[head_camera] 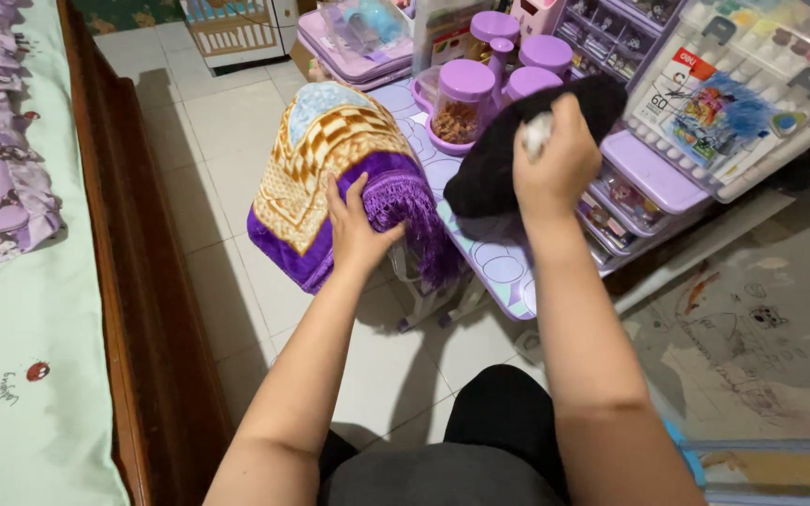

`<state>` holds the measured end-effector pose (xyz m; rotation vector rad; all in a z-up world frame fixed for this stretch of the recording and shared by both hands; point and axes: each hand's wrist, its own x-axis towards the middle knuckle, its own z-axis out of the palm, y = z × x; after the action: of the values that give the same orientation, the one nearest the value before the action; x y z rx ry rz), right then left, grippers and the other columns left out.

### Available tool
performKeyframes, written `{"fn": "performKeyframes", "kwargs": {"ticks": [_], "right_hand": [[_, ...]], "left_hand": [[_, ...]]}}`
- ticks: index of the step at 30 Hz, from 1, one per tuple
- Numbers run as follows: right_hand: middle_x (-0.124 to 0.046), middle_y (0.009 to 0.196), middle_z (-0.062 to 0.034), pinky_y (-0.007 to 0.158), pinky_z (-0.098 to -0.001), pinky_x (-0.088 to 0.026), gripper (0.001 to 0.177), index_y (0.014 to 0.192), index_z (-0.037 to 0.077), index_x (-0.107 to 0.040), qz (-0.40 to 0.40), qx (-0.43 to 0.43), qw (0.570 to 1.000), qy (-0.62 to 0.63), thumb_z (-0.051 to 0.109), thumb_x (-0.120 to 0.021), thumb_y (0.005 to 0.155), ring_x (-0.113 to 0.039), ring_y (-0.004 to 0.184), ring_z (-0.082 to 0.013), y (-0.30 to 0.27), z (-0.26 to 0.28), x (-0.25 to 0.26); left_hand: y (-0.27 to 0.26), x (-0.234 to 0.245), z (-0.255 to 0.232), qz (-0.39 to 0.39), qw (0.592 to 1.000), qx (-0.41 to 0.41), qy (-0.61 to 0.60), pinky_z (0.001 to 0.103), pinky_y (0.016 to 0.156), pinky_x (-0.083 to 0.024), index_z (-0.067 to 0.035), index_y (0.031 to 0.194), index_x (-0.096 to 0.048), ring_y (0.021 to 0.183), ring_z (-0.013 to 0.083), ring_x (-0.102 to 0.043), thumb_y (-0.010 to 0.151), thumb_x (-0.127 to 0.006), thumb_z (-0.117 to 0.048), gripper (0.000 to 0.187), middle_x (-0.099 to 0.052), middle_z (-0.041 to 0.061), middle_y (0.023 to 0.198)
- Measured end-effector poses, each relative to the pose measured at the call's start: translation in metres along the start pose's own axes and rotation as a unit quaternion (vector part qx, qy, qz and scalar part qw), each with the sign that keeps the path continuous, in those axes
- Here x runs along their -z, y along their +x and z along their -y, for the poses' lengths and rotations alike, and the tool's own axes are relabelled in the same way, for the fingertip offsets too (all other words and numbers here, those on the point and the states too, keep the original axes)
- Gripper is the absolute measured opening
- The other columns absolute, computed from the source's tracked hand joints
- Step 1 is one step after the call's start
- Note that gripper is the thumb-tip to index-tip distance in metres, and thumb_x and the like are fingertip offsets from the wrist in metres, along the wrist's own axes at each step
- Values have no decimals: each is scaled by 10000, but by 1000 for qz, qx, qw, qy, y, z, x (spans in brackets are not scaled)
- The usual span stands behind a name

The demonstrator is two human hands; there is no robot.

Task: Organizing various items on a desk, folding a prayer mat, and sweeping the floor in a bedroom.

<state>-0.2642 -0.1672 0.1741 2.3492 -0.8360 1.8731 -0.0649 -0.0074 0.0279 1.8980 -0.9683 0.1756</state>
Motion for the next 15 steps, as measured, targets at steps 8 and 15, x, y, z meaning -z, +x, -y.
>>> {"fn": "performKeyframes", "kwargs": {"ticks": [8,15], "right_hand": [[-640,879,-114,623,-517,-496,202,951,105,-558,34,81,984,-155,151,-741,880,-651,751,-386,12,-63,-67],[-683,899,-147,583,-513,-519,253,1007,71,-638,91,51,971,-217,296,-725,931,-677,713,-394,31,-82,-67]], "left_hand": [[-9,6,0,-11,1000,-11,25,575,1187,-282,-206,1526,-353,1493,493,-255,647,-956,-439,1092,-170,271,1636],[-10,11,2,-31,999,-31,-1,555,1190,-305,-200,1530,-405,1467,494,-314,726,-918,-390,973,-239,273,1625]]}}
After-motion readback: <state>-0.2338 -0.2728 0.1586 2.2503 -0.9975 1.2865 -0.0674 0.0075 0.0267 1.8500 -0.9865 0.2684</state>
